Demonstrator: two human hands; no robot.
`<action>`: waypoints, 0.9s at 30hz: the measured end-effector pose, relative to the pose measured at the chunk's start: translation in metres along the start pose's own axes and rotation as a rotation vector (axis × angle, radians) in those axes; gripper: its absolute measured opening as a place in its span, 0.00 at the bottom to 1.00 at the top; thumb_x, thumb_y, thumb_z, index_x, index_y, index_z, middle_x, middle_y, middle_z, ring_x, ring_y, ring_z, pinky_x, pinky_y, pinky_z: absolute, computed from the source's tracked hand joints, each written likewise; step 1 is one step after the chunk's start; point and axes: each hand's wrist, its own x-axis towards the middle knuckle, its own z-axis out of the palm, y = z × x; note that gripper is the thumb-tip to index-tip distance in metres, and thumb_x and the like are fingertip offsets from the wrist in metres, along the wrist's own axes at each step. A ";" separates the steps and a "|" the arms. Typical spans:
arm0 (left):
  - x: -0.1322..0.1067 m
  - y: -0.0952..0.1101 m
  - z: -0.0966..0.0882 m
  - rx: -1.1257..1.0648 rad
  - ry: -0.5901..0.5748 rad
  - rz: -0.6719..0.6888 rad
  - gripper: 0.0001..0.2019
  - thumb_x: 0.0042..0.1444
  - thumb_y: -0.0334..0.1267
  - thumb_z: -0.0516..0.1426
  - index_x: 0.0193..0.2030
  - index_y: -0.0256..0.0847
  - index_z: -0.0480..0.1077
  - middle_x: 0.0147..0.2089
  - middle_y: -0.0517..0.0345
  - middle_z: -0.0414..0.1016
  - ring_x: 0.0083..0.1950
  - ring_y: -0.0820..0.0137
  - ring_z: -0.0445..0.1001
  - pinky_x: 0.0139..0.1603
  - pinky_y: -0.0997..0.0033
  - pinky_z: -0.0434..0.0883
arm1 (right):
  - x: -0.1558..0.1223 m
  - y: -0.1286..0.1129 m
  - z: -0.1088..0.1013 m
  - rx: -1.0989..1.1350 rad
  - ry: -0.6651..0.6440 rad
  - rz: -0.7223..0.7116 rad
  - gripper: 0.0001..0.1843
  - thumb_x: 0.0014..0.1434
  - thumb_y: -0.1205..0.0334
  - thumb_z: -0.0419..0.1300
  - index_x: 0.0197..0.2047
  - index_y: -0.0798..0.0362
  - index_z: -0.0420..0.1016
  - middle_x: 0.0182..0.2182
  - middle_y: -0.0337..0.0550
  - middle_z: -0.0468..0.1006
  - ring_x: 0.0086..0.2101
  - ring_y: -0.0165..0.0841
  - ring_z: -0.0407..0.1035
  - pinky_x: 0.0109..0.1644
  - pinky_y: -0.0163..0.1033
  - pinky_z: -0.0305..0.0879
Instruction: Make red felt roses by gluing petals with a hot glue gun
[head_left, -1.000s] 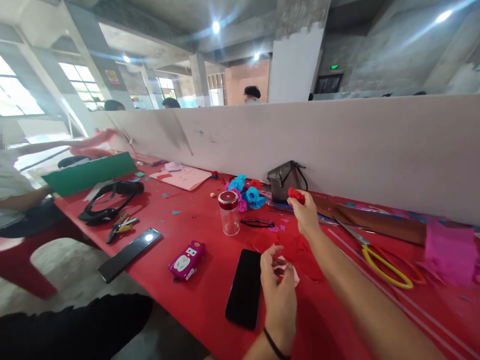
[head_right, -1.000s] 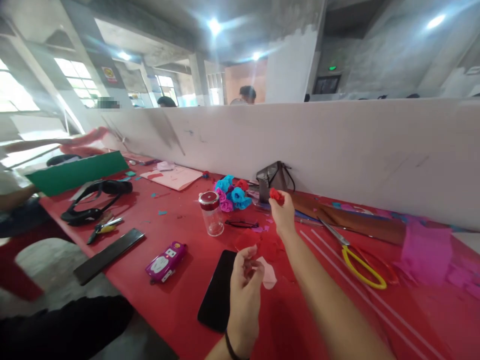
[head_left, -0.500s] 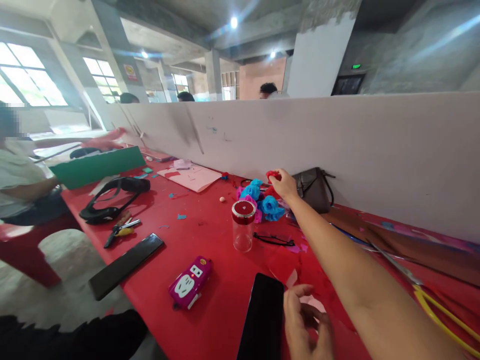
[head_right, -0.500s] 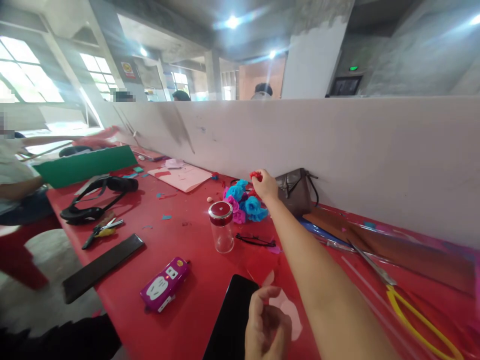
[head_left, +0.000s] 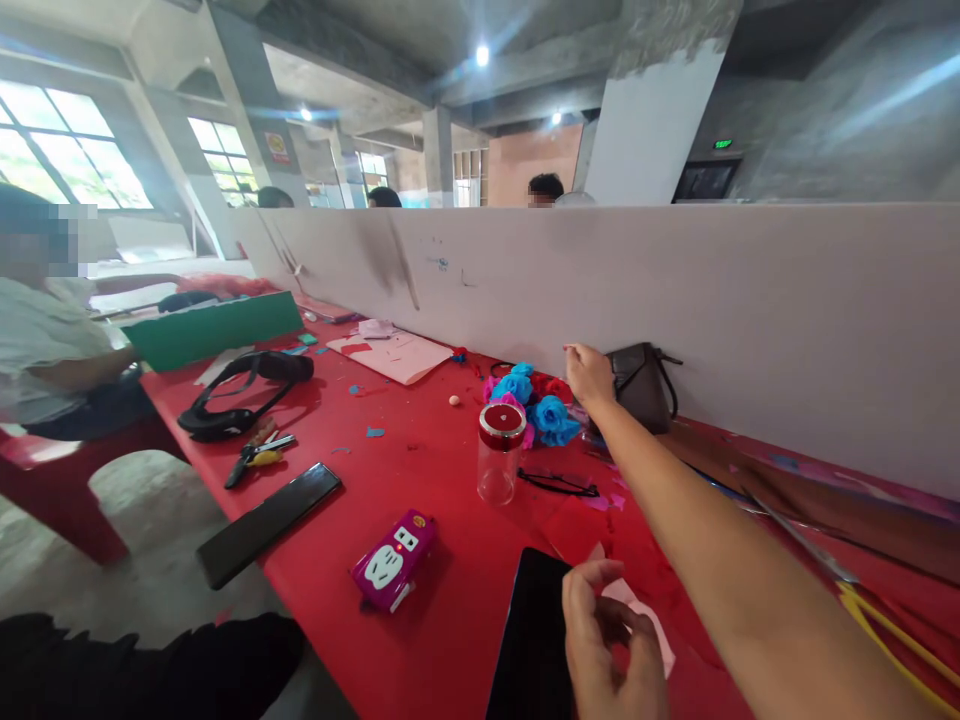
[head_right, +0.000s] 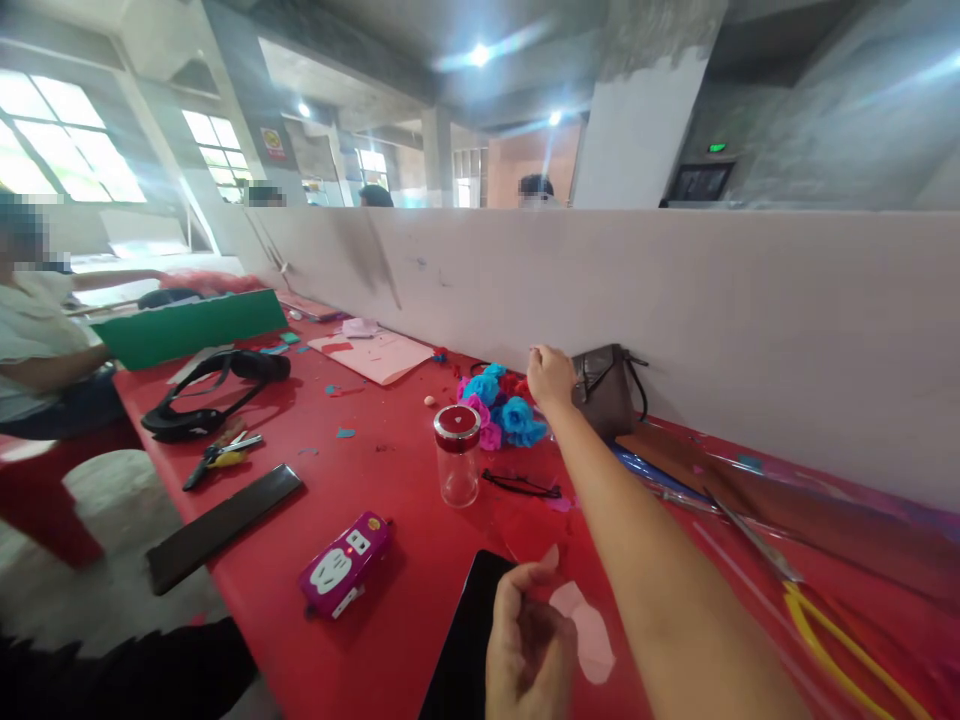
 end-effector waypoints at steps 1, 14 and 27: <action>-0.002 0.002 0.002 0.002 0.008 0.017 0.17 0.45 0.36 0.61 0.44 0.43 0.69 0.31 0.56 0.68 0.33 0.70 0.68 0.33 0.73 0.65 | -0.004 -0.001 -0.011 0.034 0.052 0.002 0.21 0.59 0.58 0.45 0.41 0.54 0.77 0.46 0.53 0.77 0.50 0.41 0.66 0.56 0.47 0.56; -0.012 0.031 0.001 0.050 0.042 0.299 0.13 0.47 0.32 0.59 0.41 0.43 0.66 0.39 0.60 0.68 0.36 0.74 0.68 0.40 0.76 0.66 | -0.320 -0.023 -0.157 0.467 0.113 0.256 0.16 0.61 0.51 0.51 0.36 0.50 0.77 0.32 0.43 0.80 0.33 0.35 0.73 0.36 0.37 0.69; -0.025 -0.038 0.018 0.778 -0.685 0.690 0.08 0.53 0.32 0.56 0.31 0.44 0.76 0.32 0.52 0.76 0.35 0.66 0.72 0.42 0.68 0.66 | -0.457 0.081 -0.344 -0.505 0.173 -0.169 0.11 0.60 0.60 0.55 0.40 0.44 0.78 0.31 0.43 0.80 0.31 0.39 0.73 0.40 0.46 0.69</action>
